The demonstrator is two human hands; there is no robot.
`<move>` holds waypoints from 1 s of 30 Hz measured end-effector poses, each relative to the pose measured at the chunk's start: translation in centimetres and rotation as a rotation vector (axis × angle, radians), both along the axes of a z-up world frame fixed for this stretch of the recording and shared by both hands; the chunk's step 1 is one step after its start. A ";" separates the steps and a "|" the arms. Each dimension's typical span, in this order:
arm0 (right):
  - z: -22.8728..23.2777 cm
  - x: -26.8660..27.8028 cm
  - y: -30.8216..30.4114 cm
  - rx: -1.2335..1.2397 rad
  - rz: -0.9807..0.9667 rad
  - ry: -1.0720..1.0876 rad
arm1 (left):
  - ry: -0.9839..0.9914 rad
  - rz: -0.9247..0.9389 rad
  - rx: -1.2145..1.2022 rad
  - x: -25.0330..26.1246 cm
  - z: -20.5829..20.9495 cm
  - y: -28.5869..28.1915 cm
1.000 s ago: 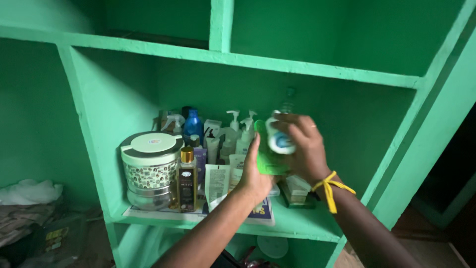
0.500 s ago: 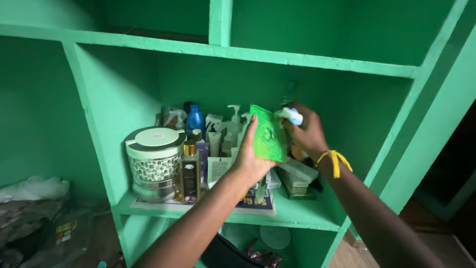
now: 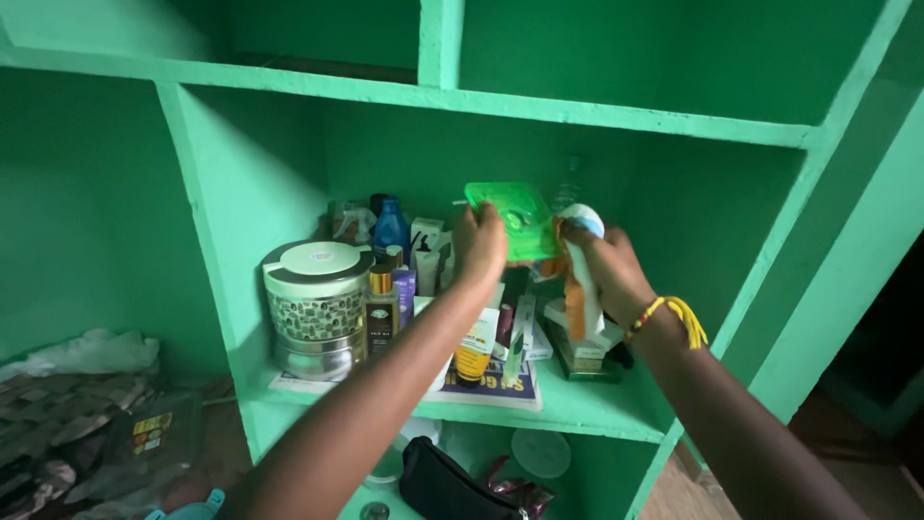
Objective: The person wipes down several bottles and tubes of cosmetic products on a green shelf using a cloth and rearranges them within the cubby.
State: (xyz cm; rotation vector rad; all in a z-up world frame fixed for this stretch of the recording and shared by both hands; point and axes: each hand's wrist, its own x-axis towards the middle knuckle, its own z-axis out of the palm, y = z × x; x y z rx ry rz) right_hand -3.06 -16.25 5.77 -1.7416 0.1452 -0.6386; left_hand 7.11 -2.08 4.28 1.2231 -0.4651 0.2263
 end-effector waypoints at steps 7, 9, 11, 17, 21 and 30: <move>-1.0 -1.4 -0.8 0.355 0.147 0.112 | -0.574 0.469 -0.055 1.2 -0.2 0.7; -1.6 -0.5 -1.1 0.487 0.174 0.157 | -0.357 0.370 0.099 0.0 -0.7 0.3; -2.5 0.9 -1.5 0.639 0.340 -0.010 | -0.139 0.264 0.251 -1.2 -0.9 0.5; -1.8 -0.6 -0.5 0.555 0.254 0.031 | -0.385 0.208 0.212 0.9 -0.7 2.3; -0.7 -2.6 1.3 0.476 0.195 -0.049 | -0.209 -0.268 0.080 2.8 -0.9 3.0; -1.2 -2.3 1.8 0.316 0.134 -0.242 | 0.032 -0.456 0.144 2.9 -2.5 2.8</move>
